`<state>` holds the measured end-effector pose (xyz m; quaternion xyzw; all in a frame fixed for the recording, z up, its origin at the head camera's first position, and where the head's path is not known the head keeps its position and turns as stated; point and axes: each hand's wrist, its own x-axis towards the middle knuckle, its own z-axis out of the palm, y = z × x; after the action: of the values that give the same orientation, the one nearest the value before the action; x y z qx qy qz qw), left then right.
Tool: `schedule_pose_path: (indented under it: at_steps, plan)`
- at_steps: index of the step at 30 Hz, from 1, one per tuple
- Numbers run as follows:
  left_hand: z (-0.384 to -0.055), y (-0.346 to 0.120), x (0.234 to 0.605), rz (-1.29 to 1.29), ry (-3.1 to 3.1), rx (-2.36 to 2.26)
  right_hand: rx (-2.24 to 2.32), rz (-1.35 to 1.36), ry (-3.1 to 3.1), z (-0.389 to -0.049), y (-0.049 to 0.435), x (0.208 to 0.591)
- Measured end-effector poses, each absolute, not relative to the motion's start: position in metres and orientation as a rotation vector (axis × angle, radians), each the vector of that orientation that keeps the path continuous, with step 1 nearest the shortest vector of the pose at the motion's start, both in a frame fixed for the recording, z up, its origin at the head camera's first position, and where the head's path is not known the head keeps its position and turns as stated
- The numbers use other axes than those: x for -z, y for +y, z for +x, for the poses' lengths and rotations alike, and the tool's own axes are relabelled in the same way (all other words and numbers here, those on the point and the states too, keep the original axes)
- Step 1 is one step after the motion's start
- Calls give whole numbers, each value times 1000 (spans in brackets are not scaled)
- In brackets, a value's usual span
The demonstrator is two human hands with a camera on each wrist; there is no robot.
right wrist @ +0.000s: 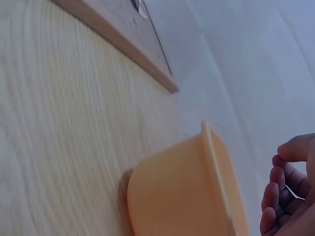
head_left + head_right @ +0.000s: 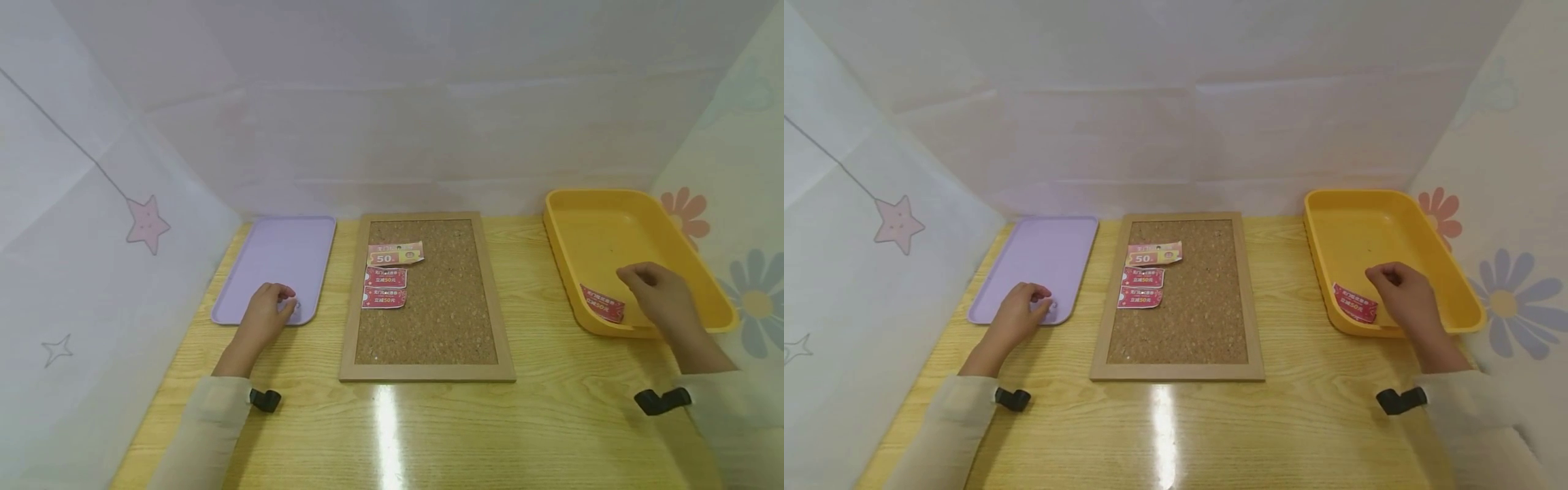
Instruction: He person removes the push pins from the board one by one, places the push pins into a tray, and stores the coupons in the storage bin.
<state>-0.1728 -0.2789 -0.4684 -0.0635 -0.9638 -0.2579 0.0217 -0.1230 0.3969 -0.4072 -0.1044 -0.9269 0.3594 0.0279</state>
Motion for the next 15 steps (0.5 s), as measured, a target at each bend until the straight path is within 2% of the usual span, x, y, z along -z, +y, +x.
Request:
schedule_pose_path:
  at_steps: [15]
  plan:
    - [-172, -242, 446, -286, -2913, 839, -1337, -95, -2751, -135, 324, 390]
